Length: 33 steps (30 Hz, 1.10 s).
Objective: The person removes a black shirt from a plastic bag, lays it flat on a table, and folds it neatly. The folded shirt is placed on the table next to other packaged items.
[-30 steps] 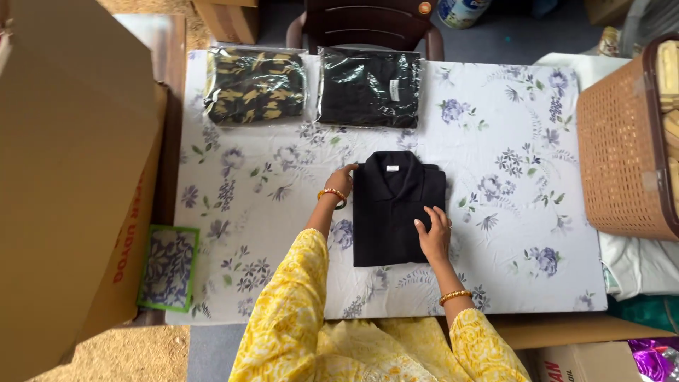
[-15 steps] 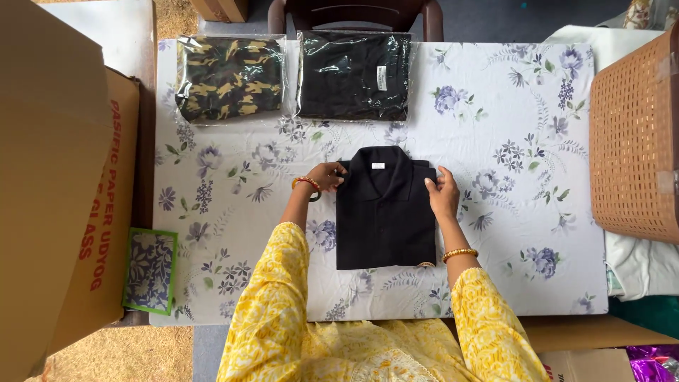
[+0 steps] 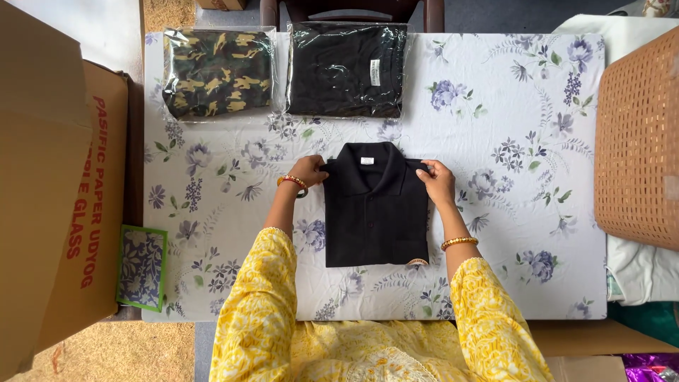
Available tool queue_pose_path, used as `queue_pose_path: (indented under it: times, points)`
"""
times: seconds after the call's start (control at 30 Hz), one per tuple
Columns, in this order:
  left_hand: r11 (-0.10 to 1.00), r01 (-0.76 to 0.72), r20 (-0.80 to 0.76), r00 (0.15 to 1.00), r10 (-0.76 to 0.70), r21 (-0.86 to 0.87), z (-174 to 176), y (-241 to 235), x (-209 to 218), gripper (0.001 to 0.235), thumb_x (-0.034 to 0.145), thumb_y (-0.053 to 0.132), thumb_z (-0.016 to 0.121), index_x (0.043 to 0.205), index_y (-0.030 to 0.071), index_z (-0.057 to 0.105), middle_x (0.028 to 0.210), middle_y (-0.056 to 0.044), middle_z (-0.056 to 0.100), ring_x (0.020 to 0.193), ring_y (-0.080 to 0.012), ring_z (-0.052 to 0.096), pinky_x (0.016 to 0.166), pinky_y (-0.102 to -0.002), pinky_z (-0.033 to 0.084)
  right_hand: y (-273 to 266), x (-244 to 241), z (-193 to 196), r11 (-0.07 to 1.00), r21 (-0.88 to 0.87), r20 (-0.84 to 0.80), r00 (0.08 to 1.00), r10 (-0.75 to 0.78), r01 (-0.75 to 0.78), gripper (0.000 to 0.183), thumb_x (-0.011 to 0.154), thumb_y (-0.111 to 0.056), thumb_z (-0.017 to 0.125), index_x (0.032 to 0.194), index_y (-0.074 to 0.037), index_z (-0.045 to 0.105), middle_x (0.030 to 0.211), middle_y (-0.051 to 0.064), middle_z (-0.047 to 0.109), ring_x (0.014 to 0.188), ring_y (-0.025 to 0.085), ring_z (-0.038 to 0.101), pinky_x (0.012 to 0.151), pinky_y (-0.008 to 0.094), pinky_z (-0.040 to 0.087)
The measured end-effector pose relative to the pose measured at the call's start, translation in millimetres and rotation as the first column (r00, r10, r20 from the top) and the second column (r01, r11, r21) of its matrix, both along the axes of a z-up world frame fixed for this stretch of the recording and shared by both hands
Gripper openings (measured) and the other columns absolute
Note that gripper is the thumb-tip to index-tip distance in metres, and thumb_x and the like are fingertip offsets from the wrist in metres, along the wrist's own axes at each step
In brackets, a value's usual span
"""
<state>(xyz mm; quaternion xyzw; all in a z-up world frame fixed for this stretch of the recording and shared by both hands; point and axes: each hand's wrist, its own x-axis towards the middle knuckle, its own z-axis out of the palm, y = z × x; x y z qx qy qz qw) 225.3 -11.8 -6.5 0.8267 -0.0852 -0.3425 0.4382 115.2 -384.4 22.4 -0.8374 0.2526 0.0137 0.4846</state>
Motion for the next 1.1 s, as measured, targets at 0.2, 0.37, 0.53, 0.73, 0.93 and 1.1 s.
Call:
queue_pose_path:
  times: [0.2,0.37,0.53,0.73,0.93,1.1]
  points:
    - [0.921,-0.230,-0.148,0.970,0.192,-0.314,-19.9,-0.4,-5.2,0.031,0.087,0.000,0.068,0.114,0.007,0.056,0.090,-0.006,0.066,0.076,-0.0149,0.068,0.064,-0.032,0.061,-9.9,1.1,-22.6,0.992,0.127,0.067,0.998,-0.018,0.009,0.025,0.092,-0.006,0.076,0.118,-0.005,0.073,0.076,-0.001,0.058,0.068,0.008,0.048,0.064,0.027,0.042]
    - [0.785,-0.546,-0.444,0.805,0.394,-0.292,-44.4,8.8,-59.4,0.029,0.095,0.011,0.064,0.121,0.017,0.052,0.089,-0.005,0.069,0.073,-0.0171,0.069,0.063,-0.034,0.059,-0.4,-32.3,-9.5,0.996,0.090,0.068,0.997,-0.025,0.019,0.045,0.090,-0.013,0.075,0.133,-0.007,0.061,0.076,-0.002,0.063,0.070,0.008,0.055,0.068,0.026,0.048]
    - [0.771,-0.609,-0.610,0.687,0.395,-0.186,-48.2,18.7,-133.2,0.018,0.099,0.020,0.063,0.114,0.012,0.061,0.085,-0.006,0.068,0.067,-0.0171,0.069,0.064,-0.037,0.063,3.2,-118.5,-42.2,0.934,0.339,-0.048,0.993,-0.105,0.115,0.035,0.093,-0.019,0.074,0.121,0.001,0.066,0.099,-0.002,0.074,0.088,0.005,0.065,0.081,0.022,0.052]
    - [0.716,-0.693,-0.619,0.600,0.507,-0.085,-39.8,-3.0,-145.2,0.029,0.098,0.036,0.062,0.093,0.010,0.071,0.077,-0.004,0.069,0.061,-0.0140,0.066,0.060,-0.030,0.060,8.3,-140.4,-28.4,0.808,0.430,-0.279,0.911,-0.305,0.402,0.025,0.096,-0.020,0.072,0.112,-0.004,0.063,0.084,0.002,0.067,0.071,0.012,0.058,0.064,0.029,0.048]
    - [0.753,-0.627,-0.428,0.747,0.508,-0.199,-23.7,0.3,-132.1,0.035,0.099,0.031,0.074,0.082,0.003,0.066,0.068,-0.003,0.059,0.054,-0.0121,0.055,0.053,-0.029,0.051,-0.8,-145.4,-40.7,0.885,0.366,-0.141,0.957,-0.252,0.287,0.024,0.090,-0.013,0.076,0.110,-0.001,0.068,0.089,0.001,0.072,0.077,0.006,0.060,0.070,0.023,0.047]
    - [0.827,-0.560,-0.334,0.772,0.540,0.043,1.6,6.3,-149.1,0.021,0.092,0.030,0.068,0.084,0.010,0.067,0.066,-0.003,0.068,0.052,-0.0107,0.067,0.052,-0.026,0.056,6.5,-152.1,-29.5,0.912,0.322,-0.188,0.962,-0.200,0.253,0.026,0.092,-0.018,0.077,0.109,-0.001,0.068,0.088,0.003,0.072,0.075,0.007,0.061,0.068,0.023,0.048]
